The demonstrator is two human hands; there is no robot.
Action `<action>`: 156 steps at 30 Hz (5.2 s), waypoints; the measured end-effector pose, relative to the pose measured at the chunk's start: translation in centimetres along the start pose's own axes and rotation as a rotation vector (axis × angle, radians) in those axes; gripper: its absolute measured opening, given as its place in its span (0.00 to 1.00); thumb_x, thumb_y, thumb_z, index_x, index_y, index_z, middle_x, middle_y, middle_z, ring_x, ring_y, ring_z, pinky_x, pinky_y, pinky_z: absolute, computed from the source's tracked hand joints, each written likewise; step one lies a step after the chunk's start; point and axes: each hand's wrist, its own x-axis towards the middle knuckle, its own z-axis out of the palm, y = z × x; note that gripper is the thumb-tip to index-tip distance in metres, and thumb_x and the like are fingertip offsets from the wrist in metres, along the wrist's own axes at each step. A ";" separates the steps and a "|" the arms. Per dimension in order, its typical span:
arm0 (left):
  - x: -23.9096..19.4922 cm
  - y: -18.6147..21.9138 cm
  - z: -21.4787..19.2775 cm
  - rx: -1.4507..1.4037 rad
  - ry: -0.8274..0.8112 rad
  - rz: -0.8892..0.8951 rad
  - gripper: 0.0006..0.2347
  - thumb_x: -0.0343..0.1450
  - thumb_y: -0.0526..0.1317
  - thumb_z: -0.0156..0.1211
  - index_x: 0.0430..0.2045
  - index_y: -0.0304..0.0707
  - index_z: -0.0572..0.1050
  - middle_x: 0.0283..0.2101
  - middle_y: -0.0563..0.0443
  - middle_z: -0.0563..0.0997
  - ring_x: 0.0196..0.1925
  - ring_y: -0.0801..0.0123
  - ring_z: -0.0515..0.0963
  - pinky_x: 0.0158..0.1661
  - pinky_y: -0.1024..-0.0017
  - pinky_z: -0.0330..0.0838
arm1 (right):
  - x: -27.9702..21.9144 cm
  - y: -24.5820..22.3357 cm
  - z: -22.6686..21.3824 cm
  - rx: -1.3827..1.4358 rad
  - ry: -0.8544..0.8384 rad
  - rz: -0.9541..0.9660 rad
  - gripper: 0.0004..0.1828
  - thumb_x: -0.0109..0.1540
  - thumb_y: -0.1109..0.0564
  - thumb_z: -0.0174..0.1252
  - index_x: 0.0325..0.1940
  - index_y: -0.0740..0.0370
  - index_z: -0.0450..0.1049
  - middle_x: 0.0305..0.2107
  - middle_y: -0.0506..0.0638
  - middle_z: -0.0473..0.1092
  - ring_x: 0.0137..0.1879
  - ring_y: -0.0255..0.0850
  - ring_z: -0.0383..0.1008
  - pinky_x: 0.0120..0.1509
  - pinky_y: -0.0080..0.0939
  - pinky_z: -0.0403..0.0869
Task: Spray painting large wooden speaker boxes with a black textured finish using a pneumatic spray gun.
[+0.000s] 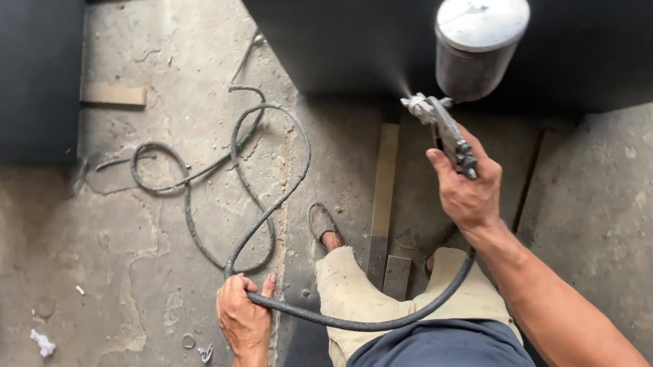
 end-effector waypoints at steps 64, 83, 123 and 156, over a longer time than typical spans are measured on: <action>-3.2 26.9 15.2 0.000 -0.581 0.640 0.25 0.56 0.66 0.78 0.25 0.48 0.74 0.28 0.60 0.79 0.34 0.66 0.82 0.66 0.49 0.65 | 5.2 26.4 -46.7 -0.678 1.091 0.118 0.19 0.73 0.48 0.73 0.52 0.65 0.76 0.37 0.54 0.76 0.38 0.44 0.78 0.34 0.45 0.83; 0.9 14.3 8.6 0.071 -0.383 0.570 0.26 0.61 0.70 0.66 0.29 0.50 0.72 0.29 0.61 0.77 0.33 0.70 0.79 0.67 0.44 0.66 | 0.1 9.0 -30.1 -0.530 0.520 -0.097 0.17 0.75 0.59 0.69 0.61 0.77 0.77 0.40 0.65 0.78 0.40 0.56 0.80 0.40 0.56 0.77; 0.4 0.6 1.2 -0.452 0.105 0.301 0.33 0.75 0.71 0.33 0.43 0.37 0.72 0.49 0.39 0.77 0.58 0.49 0.79 0.58 0.56 0.74 | 4.7 -9.7 1.4 0.144 -0.259 -0.069 0.29 0.65 0.58 0.69 0.70 0.59 0.72 0.39 0.45 0.77 0.36 0.32 0.72 0.44 0.31 0.74; -0.9 20.6 16.9 -0.129 -0.356 0.877 0.27 0.67 0.72 0.53 0.29 0.46 0.71 0.29 0.56 0.70 0.31 0.63 0.70 0.41 0.62 0.68 | 5.7 13.8 -42.6 -0.466 0.835 0.123 0.11 0.74 0.63 0.66 0.59 0.72 0.75 0.39 0.59 0.79 0.36 0.47 0.80 0.33 0.50 0.81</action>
